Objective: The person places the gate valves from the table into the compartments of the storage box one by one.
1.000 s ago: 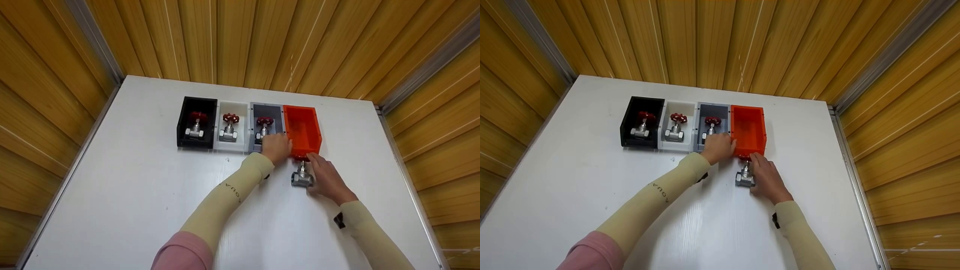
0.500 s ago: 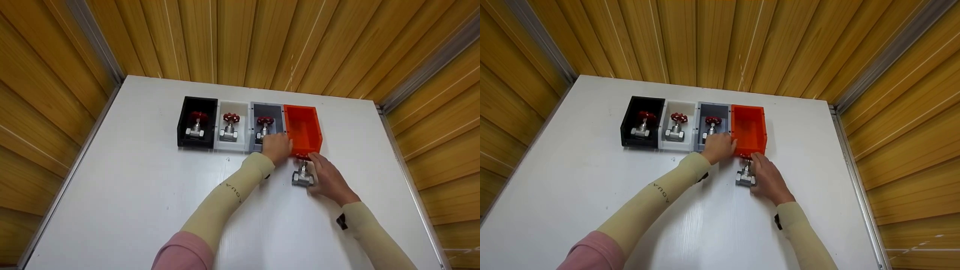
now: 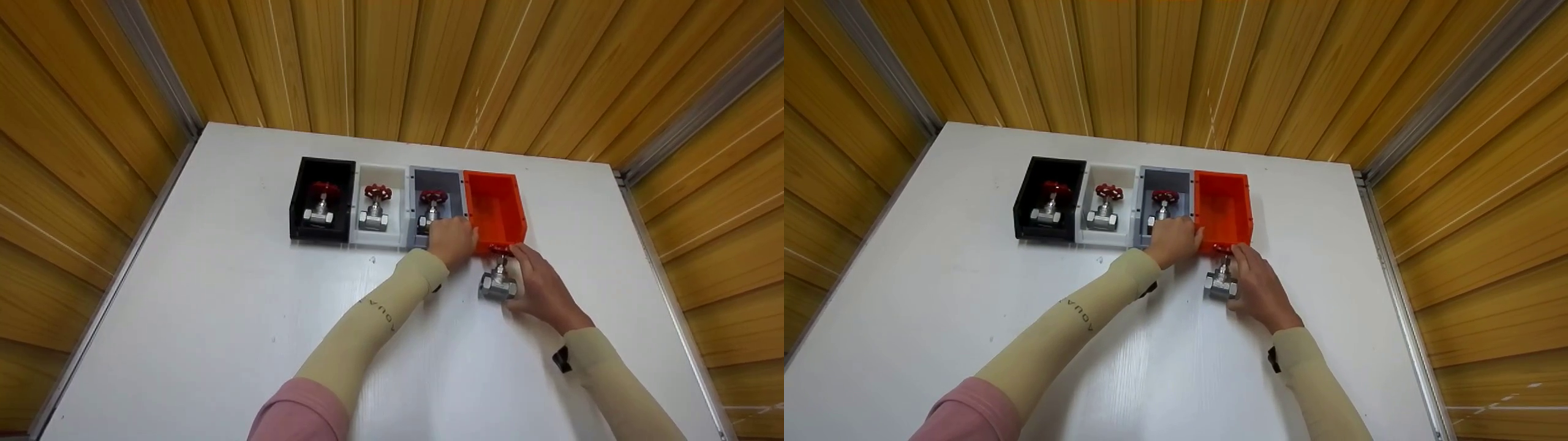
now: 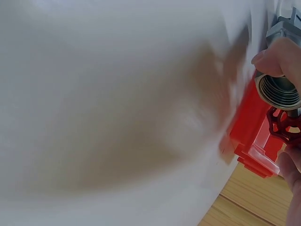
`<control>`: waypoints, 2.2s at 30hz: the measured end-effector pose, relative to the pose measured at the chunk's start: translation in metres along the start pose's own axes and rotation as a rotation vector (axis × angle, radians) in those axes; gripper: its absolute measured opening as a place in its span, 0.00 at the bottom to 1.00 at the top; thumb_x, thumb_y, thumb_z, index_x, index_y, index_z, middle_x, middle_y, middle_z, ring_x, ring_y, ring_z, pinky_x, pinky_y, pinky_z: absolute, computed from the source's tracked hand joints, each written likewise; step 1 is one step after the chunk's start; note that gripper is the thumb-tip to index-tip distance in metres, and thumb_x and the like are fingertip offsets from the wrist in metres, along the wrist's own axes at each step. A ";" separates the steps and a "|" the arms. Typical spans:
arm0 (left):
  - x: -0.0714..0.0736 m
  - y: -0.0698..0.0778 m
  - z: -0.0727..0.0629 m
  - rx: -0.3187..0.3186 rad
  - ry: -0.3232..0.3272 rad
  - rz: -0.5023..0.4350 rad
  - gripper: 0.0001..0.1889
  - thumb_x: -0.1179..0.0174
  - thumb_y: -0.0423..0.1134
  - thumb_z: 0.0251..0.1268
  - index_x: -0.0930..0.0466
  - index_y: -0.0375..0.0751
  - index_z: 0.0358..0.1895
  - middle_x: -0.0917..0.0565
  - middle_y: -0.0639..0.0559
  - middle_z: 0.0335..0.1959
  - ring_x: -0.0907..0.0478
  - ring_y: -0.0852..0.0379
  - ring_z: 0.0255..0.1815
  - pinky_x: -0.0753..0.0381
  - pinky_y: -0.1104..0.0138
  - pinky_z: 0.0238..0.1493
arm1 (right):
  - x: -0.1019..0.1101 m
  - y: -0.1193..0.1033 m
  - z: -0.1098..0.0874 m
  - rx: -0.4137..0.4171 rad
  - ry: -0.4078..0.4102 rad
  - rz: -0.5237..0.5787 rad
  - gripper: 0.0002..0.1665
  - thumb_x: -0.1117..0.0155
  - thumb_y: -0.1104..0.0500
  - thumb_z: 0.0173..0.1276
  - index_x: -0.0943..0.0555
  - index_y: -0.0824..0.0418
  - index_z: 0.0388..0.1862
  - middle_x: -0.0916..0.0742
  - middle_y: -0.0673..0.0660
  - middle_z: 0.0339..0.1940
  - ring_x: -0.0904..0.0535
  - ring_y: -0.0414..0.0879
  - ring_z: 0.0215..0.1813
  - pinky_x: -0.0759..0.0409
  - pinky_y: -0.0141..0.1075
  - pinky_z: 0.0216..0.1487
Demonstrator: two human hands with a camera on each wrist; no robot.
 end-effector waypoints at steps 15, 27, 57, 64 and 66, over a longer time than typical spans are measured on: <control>0.000 0.000 0.001 0.014 -0.001 -0.030 0.25 0.60 0.57 0.75 0.18 0.50 0.31 0.15 0.57 0.28 0.16 0.57 0.28 0.20 0.62 0.26 | 0.007 0.004 0.013 -0.005 0.000 -0.033 0.68 0.14 0.59 0.32 0.41 0.69 0.72 0.31 0.67 0.70 0.33 0.60 0.69 0.30 0.55 0.65; -0.003 0.000 0.001 0.021 -0.005 -0.024 0.24 0.60 0.57 0.75 0.18 0.50 0.31 0.16 0.57 0.29 0.17 0.57 0.28 0.21 0.62 0.25 | 0.015 0.005 0.026 0.012 0.004 -0.019 0.67 0.15 0.62 0.33 0.42 0.68 0.72 0.31 0.67 0.71 0.34 0.61 0.70 0.31 0.55 0.66; -0.002 0.002 0.001 0.006 -0.001 -0.008 0.25 0.62 0.57 0.76 0.19 0.50 0.29 0.17 0.58 0.27 0.17 0.57 0.28 0.22 0.64 0.24 | 0.021 0.018 0.053 -0.016 -0.045 -0.037 0.67 0.14 0.60 0.33 0.42 0.68 0.72 0.33 0.66 0.72 0.36 0.61 0.71 0.34 0.57 0.68; -0.003 0.001 0.001 0.006 0.005 -0.006 0.26 0.63 0.57 0.76 0.18 0.51 0.30 0.16 0.58 0.28 0.16 0.57 0.29 0.21 0.63 0.25 | 0.022 0.021 0.062 -0.018 -0.065 -0.043 0.67 0.14 0.60 0.34 0.42 0.68 0.73 0.33 0.67 0.72 0.36 0.62 0.71 0.34 0.57 0.68; -0.004 0.001 0.001 0.004 0.011 -0.013 0.26 0.62 0.57 0.76 0.18 0.50 0.29 0.16 0.58 0.28 0.16 0.57 0.28 0.20 0.62 0.25 | 0.022 0.022 0.065 -0.023 -0.073 -0.039 0.67 0.14 0.60 0.34 0.42 0.68 0.73 0.33 0.67 0.72 0.36 0.62 0.71 0.34 0.57 0.68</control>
Point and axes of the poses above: each hand's wrist, its own z-axis towards the middle knuckle, its own x-axis out of the back of the hand, y = z × x, the point moved 8 cm from there along z, towards the middle knuckle
